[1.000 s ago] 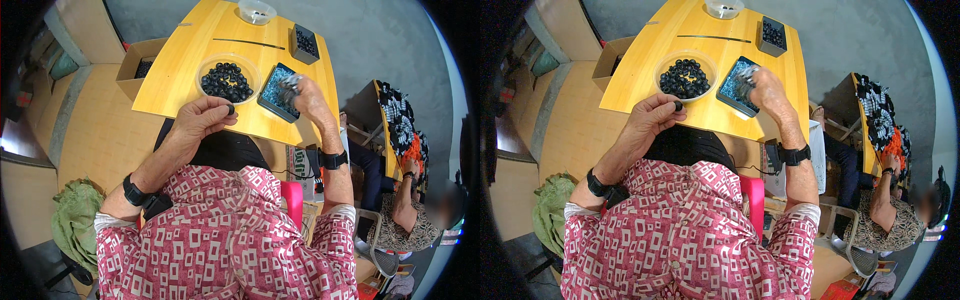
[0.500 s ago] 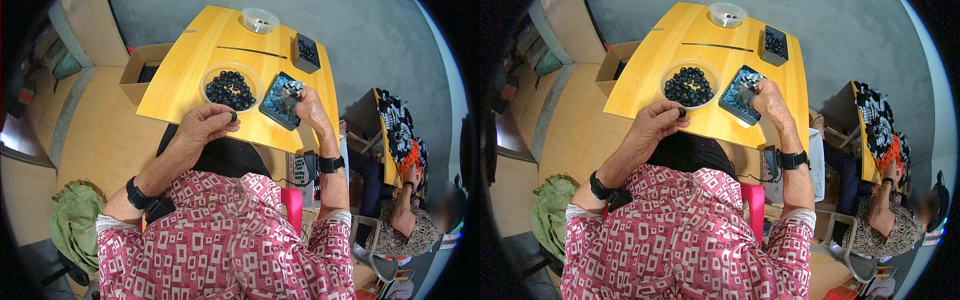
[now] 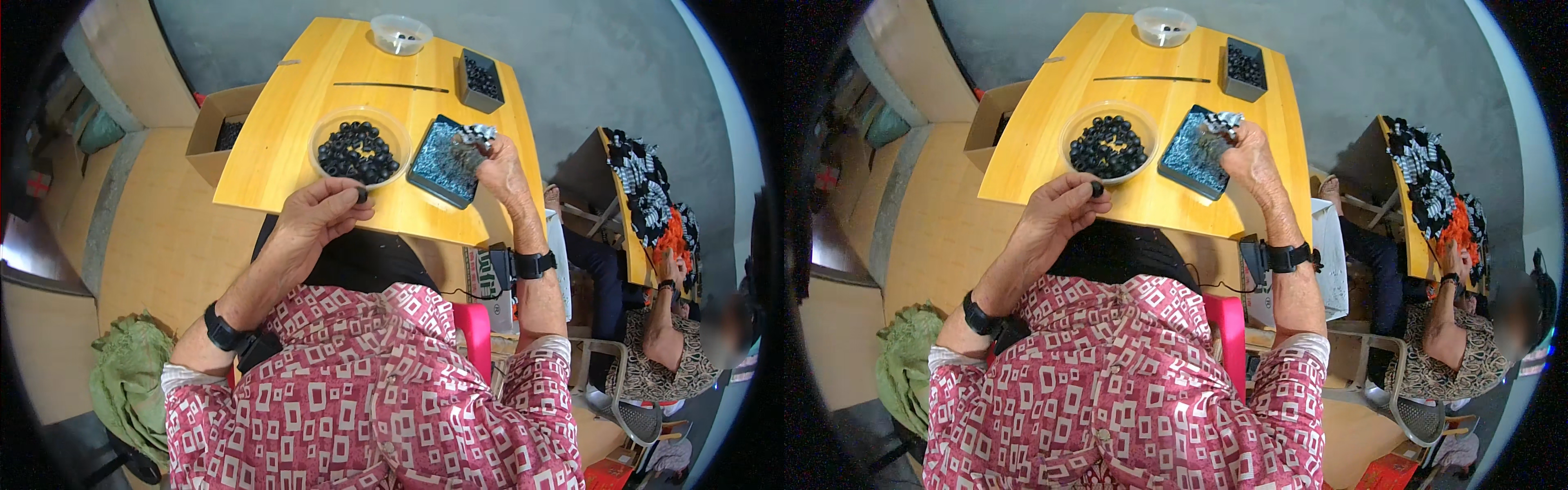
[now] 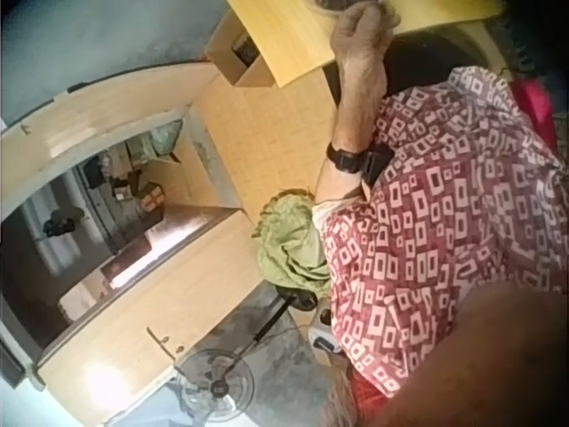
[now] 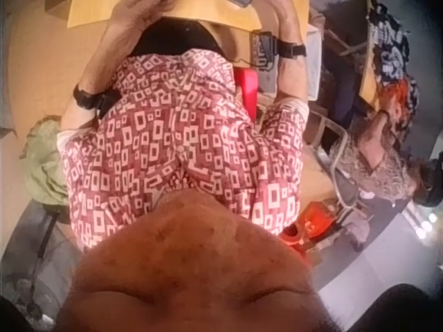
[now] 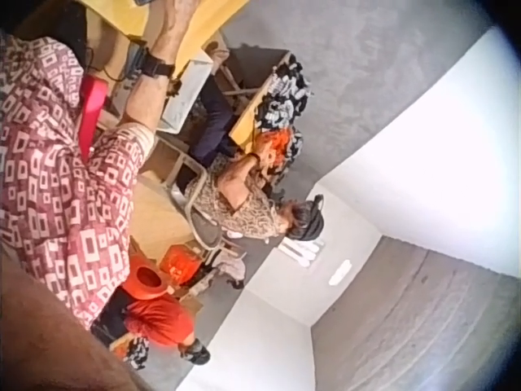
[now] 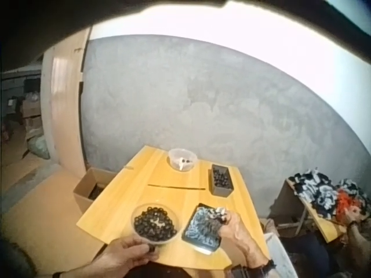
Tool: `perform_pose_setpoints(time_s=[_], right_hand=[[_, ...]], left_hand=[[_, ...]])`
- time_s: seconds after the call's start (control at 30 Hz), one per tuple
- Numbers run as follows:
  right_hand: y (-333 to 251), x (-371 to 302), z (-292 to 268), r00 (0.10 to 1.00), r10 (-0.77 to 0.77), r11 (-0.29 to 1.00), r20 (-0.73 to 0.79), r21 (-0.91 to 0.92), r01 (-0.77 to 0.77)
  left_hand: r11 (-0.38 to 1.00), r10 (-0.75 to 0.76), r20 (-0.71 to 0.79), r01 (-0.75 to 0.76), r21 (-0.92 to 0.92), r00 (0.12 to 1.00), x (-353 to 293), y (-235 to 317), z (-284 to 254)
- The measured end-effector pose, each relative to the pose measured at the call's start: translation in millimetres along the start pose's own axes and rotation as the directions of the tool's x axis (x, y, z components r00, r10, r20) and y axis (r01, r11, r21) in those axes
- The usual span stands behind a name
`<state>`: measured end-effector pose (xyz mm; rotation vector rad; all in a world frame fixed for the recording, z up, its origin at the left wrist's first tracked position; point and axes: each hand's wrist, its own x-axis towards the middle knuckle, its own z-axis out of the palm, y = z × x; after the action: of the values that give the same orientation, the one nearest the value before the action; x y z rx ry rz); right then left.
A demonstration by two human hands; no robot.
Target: The person assembles small electronic components by hand, inserting small black components into a larger textured electronic housing.
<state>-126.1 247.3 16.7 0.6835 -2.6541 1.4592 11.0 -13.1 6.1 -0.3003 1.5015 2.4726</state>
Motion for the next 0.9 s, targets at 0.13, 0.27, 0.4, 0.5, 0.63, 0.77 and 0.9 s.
perform_pose_setpoints(time_s=[0.13,0.27,0.4,0.5,0.63,0.77,0.9], right_hand=[[-30.7,-15.1,6.8,0.998,-0.066,0.996,-0.014,0.052,0.067],[-53.5,-38.8,33.4,0.991,-0.126,0.989,0.041,0.078,0.123],[-75.1,-49.7,52.4,0.914,-0.398,0.913,0.081,-0.066,0.403],[-85.6,-50.9,58.8,0.921,-0.372,0.92,0.118,-0.086,0.382],[-82.8,-54.3,64.1,0.985,-0.113,0.957,0.134,0.281,0.071],[-79.9,-52.8,64.2,0.988,-0.116,0.954,0.106,0.287,0.081],[-79.7,-47.2,62.6,0.946,-0.314,0.949,0.084,0.07,0.309]], left_hand=[[0.995,-0.021,0.054,0.026,-0.101,0.998,3.7,-3.4,0.3],[0.987,-0.009,0.1,0.025,-0.157,0.995,8.2,-6.8,-2.3],[0.986,-0.004,0.115,0.024,-0.167,0.993,6.8,-8.6,-1.5],[0.992,-0.016,0.096,0.028,-0.124,0.995,5.6,-8.5,-1.0],[0.984,0.004,0.094,0.013,-0.179,0.996,2.4,-7.9,0.7],[0.986,0.005,0.093,0.01,-0.168,0.996,3.3,-7.2,1.7],[0.988,0.025,0.075,-0.014,-0.151,0.997,4.1,-6.0,1.4]])
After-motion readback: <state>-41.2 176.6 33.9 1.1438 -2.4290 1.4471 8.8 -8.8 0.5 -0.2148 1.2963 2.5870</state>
